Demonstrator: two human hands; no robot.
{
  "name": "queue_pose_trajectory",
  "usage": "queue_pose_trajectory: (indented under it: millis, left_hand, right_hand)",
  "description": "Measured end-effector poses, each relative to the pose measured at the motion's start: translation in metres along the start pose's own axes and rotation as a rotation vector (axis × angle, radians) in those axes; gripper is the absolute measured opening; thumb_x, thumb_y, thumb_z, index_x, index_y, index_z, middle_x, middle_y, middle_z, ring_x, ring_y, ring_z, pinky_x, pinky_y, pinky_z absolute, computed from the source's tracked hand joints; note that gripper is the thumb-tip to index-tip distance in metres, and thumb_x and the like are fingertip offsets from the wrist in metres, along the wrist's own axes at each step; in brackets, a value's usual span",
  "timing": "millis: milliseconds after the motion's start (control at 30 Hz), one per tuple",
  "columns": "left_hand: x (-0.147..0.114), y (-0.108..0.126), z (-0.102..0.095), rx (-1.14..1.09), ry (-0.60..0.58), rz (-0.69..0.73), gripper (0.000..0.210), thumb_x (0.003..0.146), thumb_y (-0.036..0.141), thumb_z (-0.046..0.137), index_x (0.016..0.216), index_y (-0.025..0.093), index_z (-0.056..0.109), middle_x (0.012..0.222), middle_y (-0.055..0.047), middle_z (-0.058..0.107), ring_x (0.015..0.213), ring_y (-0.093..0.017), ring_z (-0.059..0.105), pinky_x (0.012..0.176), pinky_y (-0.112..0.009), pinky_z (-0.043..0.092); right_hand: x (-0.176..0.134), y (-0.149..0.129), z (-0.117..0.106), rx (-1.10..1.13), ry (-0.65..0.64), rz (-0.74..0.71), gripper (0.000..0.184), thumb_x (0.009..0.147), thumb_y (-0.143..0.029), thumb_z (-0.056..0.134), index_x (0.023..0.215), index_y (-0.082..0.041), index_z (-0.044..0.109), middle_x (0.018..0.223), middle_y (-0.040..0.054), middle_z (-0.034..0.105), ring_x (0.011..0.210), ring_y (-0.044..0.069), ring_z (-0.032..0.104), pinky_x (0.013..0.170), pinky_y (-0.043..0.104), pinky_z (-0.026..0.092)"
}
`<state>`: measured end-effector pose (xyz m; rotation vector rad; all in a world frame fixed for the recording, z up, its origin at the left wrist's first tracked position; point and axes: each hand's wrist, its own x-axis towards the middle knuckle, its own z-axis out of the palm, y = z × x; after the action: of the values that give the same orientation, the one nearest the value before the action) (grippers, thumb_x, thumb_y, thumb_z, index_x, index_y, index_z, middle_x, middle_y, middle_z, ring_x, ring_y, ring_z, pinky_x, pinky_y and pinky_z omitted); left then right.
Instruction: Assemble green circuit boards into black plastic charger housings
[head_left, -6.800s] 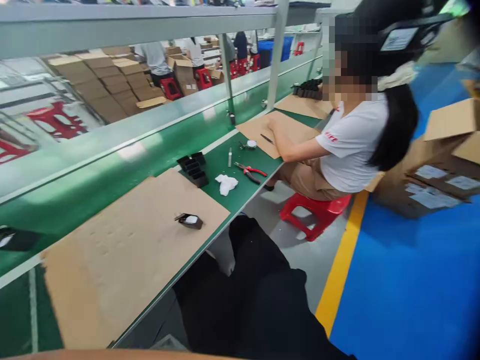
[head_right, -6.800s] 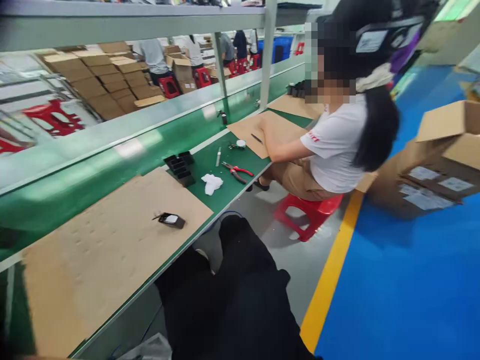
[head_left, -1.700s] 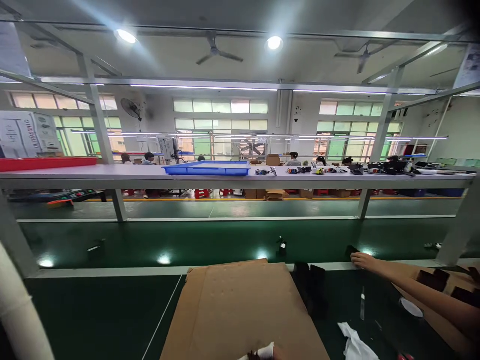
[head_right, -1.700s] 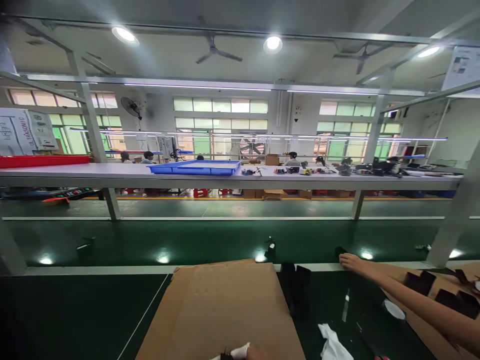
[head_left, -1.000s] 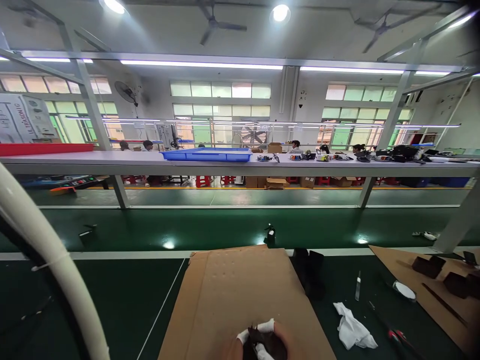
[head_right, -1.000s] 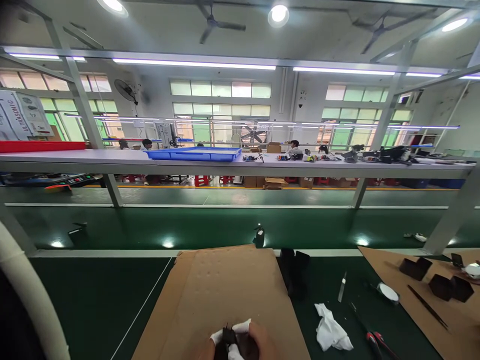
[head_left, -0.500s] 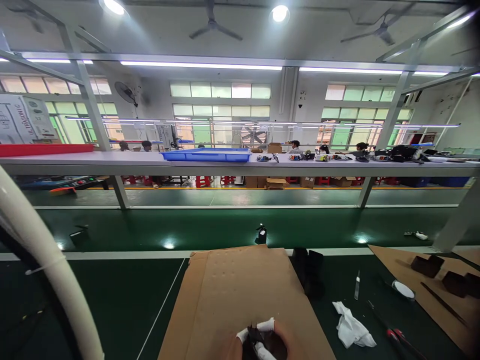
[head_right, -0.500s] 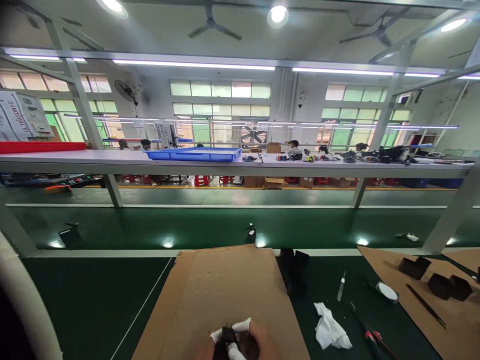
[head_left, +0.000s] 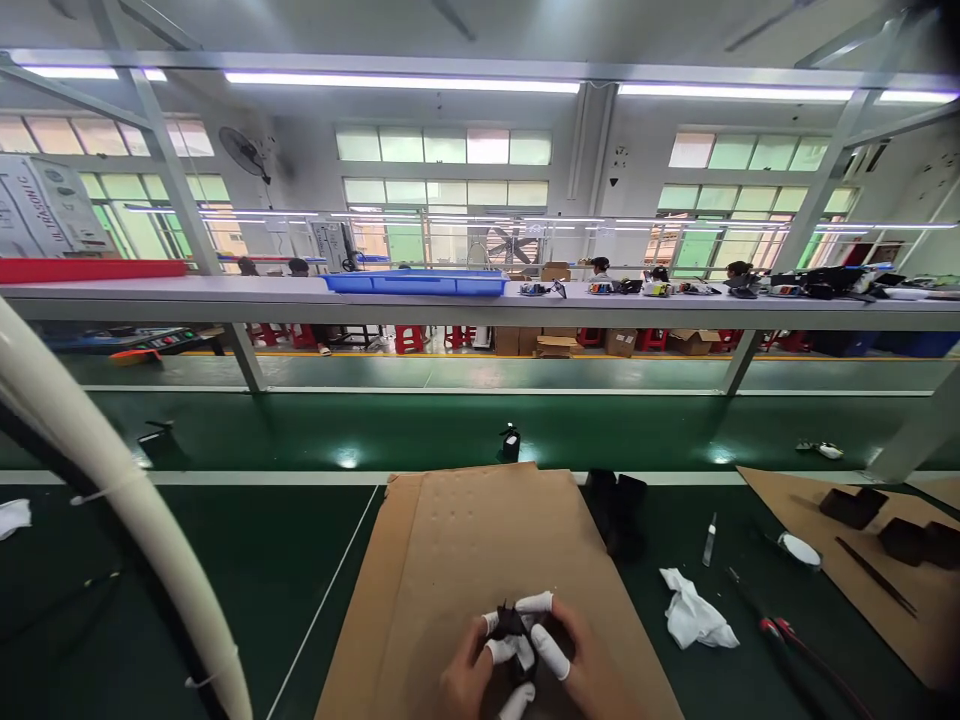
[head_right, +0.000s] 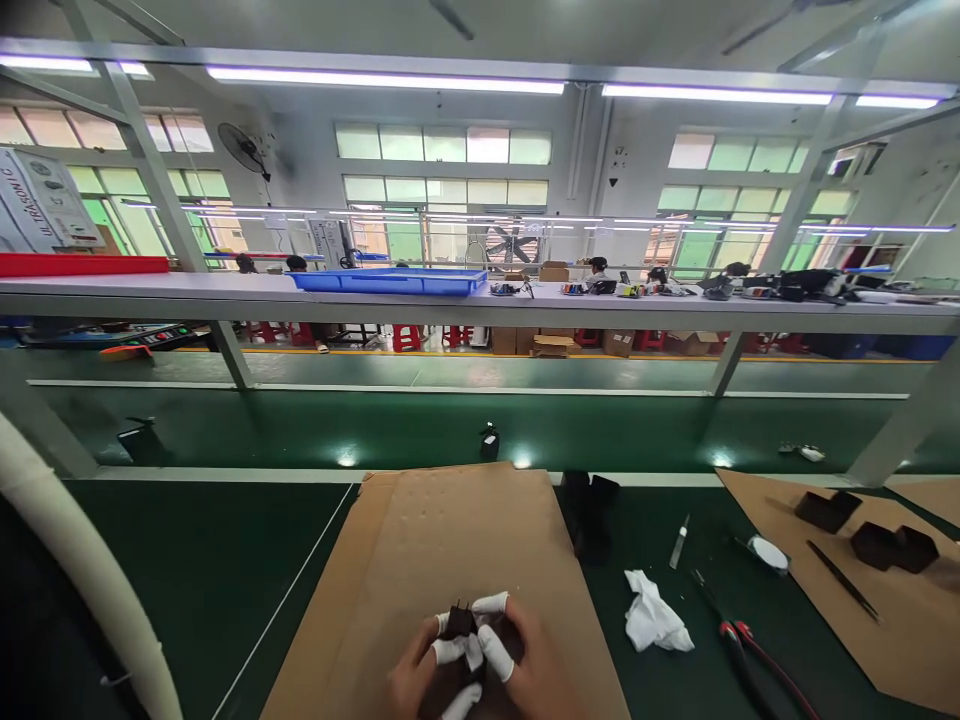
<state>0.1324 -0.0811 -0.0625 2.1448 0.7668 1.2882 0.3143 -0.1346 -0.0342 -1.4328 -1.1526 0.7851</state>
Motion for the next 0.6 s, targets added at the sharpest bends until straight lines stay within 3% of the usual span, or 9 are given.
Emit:
queue_pose_trajectory:
  millis: [267,433,500,600]
  left_hand:
    - [0.002,0.002,-0.003,0.039,-0.016,-0.020,0.027,0.091,0.025,0.064,0.115,0.027,0.075,0.129,-0.014,0.077,0.109,-0.026,0.083,0.094,-0.031,0.066]
    - [-0.002,-0.001,0.002,0.000,-0.005,-0.060,0.026,0.095,0.034,0.064,0.116,0.024,0.075,0.129,-0.016,0.076,0.106,-0.027,0.082,0.093,-0.036,0.067]
    - [-0.002,-0.004,0.004,-0.063,0.020,-0.153,0.028,0.093,0.043,0.071,0.114,0.024,0.076,0.129,-0.016,0.077,0.106,-0.029,0.082,0.093,-0.039,0.067]
    - [0.006,-0.001,-0.002,-0.297,0.140,-0.424,0.043,0.078,0.054,0.090,0.107,0.024,0.078,0.123,-0.014,0.079,0.112,-0.033,0.080,0.099,-0.043,0.066]
  right_hand:
    - [0.002,0.004,-0.003,-0.028,-0.025,0.004,0.067,0.091,-0.082,0.064,0.119,-0.024,0.082,0.122,0.0152,0.082,0.119,0.036,0.075,0.108,0.048,0.058]
    - [0.000,0.006,-0.003,-0.019,0.003,-0.012,0.067,0.090,-0.082,0.067,0.120,-0.023,0.081,0.123,0.0144,0.081,0.118,0.036,0.075,0.108,0.048,0.057]
    - [0.001,0.009,-0.004,-0.029,0.012,-0.016,0.067,0.090,-0.082,0.067,0.120,-0.023,0.082,0.121,0.0138,0.082,0.116,0.035,0.074,0.109,0.049,0.056]
    - [0.006,0.012,-0.006,0.014,-0.003,-0.014,0.068,0.097,-0.081,0.057,0.121,-0.022,0.081,0.115,0.0129,0.082,0.109,0.033,0.075,0.103,0.047,0.057]
